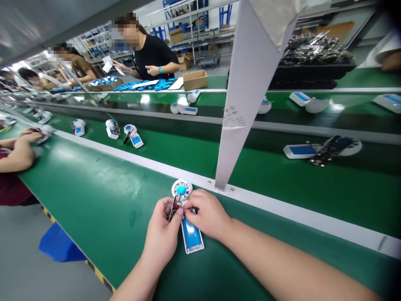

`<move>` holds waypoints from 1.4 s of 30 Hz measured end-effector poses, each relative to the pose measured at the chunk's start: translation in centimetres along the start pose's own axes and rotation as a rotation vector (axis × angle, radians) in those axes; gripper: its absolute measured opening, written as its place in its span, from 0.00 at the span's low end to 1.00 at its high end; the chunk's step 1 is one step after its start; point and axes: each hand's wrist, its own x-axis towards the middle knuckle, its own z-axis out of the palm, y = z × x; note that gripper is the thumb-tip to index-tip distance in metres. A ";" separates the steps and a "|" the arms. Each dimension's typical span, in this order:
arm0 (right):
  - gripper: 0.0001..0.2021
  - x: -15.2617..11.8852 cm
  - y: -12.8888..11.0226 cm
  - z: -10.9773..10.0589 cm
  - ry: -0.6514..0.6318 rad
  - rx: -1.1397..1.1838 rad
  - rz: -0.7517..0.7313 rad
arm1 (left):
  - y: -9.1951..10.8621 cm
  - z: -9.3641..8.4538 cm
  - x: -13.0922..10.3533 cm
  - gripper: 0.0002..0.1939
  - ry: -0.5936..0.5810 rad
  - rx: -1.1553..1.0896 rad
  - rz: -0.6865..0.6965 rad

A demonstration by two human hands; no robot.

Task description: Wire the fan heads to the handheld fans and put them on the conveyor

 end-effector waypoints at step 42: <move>0.08 -0.4 -0.5 0.0 0.151 0.092 0.115 | -0.9 -0.2 0.2 0.18 -0.035 0.542 0.550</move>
